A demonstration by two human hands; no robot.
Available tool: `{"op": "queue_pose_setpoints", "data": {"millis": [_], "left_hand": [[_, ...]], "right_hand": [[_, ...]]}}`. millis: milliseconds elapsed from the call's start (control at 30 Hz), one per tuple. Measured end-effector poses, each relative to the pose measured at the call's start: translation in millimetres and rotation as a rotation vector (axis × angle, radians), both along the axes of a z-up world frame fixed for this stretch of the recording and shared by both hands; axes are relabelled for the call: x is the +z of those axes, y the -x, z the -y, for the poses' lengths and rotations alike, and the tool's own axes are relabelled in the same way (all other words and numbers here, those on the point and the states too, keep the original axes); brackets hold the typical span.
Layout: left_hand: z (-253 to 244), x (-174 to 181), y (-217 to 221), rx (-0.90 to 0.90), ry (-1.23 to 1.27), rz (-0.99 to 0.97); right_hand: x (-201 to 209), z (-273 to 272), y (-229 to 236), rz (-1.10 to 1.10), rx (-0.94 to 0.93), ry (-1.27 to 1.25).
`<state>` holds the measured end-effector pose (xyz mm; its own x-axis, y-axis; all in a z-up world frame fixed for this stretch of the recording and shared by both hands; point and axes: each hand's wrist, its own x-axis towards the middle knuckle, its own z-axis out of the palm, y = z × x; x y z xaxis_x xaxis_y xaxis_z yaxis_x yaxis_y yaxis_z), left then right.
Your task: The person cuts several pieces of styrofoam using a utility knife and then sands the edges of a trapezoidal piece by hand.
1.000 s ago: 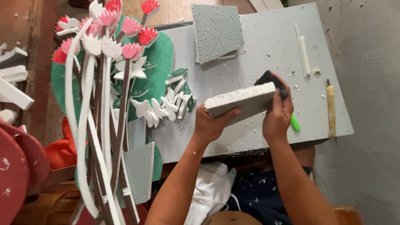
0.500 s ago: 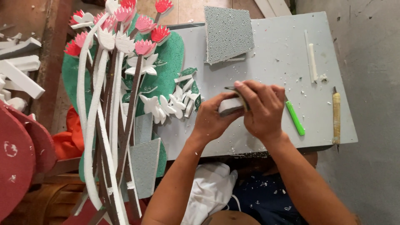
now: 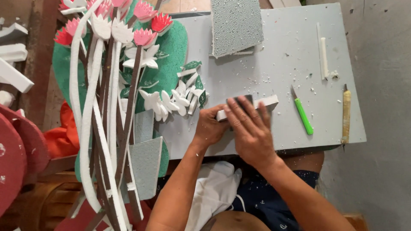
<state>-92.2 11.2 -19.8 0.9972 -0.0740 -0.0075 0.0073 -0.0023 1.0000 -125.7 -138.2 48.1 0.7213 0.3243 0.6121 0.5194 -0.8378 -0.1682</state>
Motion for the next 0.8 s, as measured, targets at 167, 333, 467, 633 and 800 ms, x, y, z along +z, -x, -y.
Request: {"op": "queue_pose_setpoints", "data": {"millis": [167,333,467,633,800], "left_hand": [[1,22,-5,-0.006,0.060,0.030],[2,11,-6,0.000,0.037,-0.041],[-12,-64,-7,-0.036,-0.022,0.046],[2,27,-5,-0.028,0.085,0.055],[-8,-61,-13,-0.024,0.039,0.071]], "right_hand": [[-4,27,-9,0.002,0.035,0.127],[-4,9,-8,-0.001,0.051,0.018],[-5,-18,2,0.016,0.082,0.075],[-2,51,-12,0.057,-0.052,0.152],[-7,-22,1,0.041,0.034,-0.003]]}}
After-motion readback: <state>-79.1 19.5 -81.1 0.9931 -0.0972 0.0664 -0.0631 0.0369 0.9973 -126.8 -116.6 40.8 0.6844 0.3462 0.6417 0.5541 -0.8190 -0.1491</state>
